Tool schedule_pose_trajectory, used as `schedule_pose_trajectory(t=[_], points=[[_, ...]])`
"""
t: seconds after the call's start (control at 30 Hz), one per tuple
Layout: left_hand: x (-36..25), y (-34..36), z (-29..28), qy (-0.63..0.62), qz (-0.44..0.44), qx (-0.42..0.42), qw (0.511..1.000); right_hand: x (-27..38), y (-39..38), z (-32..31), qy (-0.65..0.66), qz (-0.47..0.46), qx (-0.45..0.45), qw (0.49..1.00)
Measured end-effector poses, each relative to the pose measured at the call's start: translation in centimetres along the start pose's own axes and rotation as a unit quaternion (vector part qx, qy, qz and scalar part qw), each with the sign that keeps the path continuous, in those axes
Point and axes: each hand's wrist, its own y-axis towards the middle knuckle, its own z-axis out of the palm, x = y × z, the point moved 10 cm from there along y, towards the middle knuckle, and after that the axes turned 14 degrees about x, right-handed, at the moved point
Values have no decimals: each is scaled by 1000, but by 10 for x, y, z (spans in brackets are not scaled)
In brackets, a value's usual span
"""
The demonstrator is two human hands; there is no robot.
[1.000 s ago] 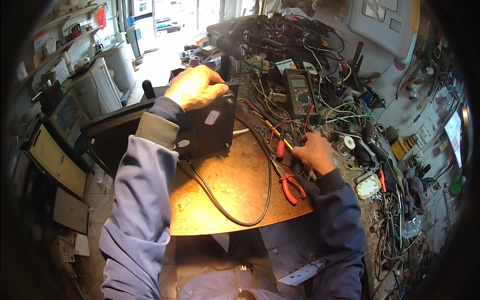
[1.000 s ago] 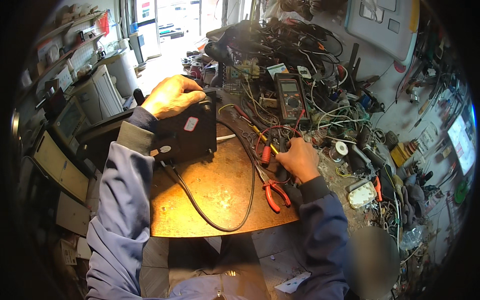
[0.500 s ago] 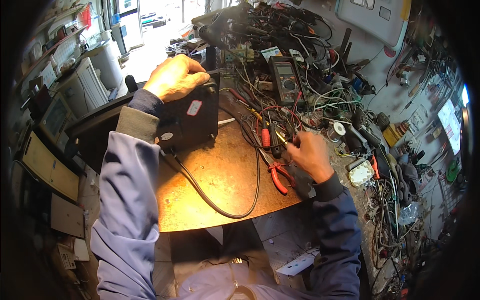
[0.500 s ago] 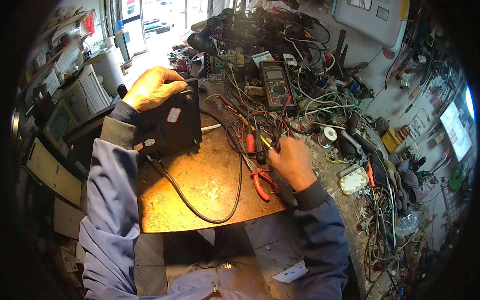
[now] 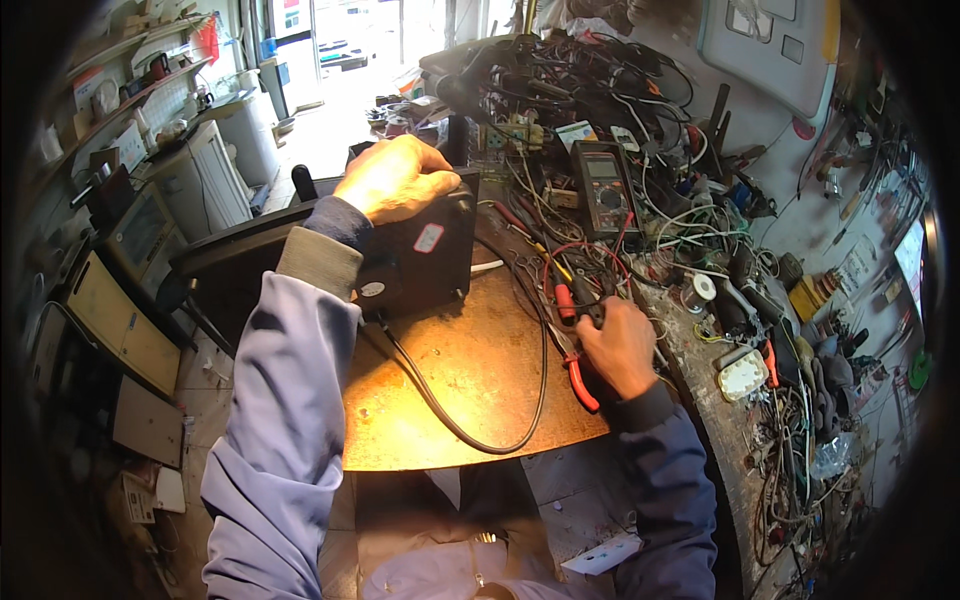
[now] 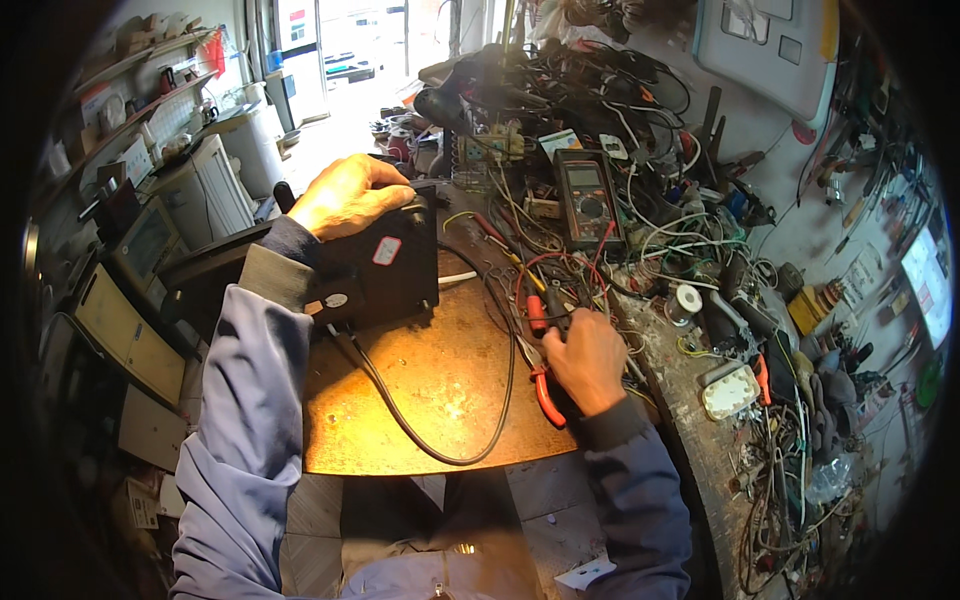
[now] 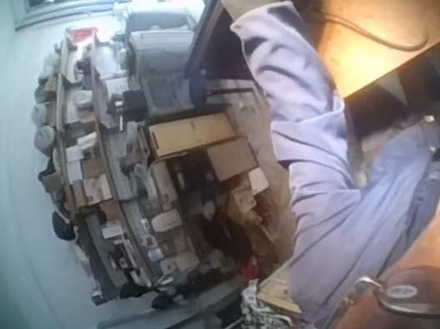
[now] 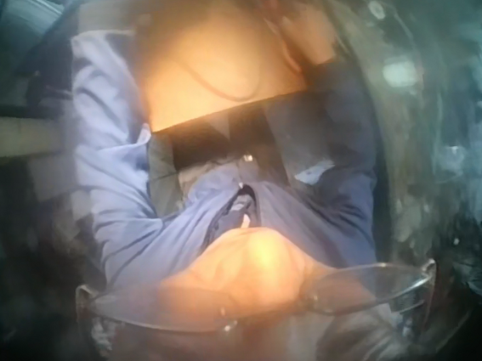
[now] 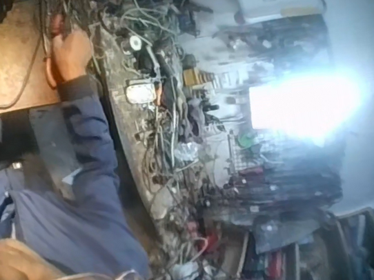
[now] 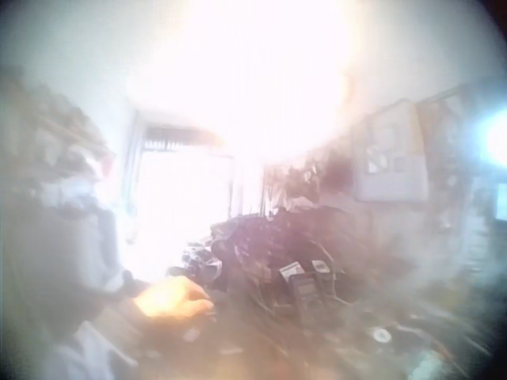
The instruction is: The person works in a cluttered workshop, handling various electronic components and tools. They manipulate a white cable, move a kettle, and use a screwdriver to work on a black electronic device.
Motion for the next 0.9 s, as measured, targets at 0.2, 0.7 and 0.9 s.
schedule_pose_trajectory(t=[0.2, 0.7, 0.9], points=[[0, -1, -1, 9, -10, -1, 1000, -5, -49, -55, 120, -41, -140, 982], [-7, -7, -6, 15, -30, 4, 999, 12, -116, -89, 438, -93, -278, 850], [-11, -1, 0, 12, -5, -8, 1000, 35, -92, -78, 533, -138, -311, 775]])
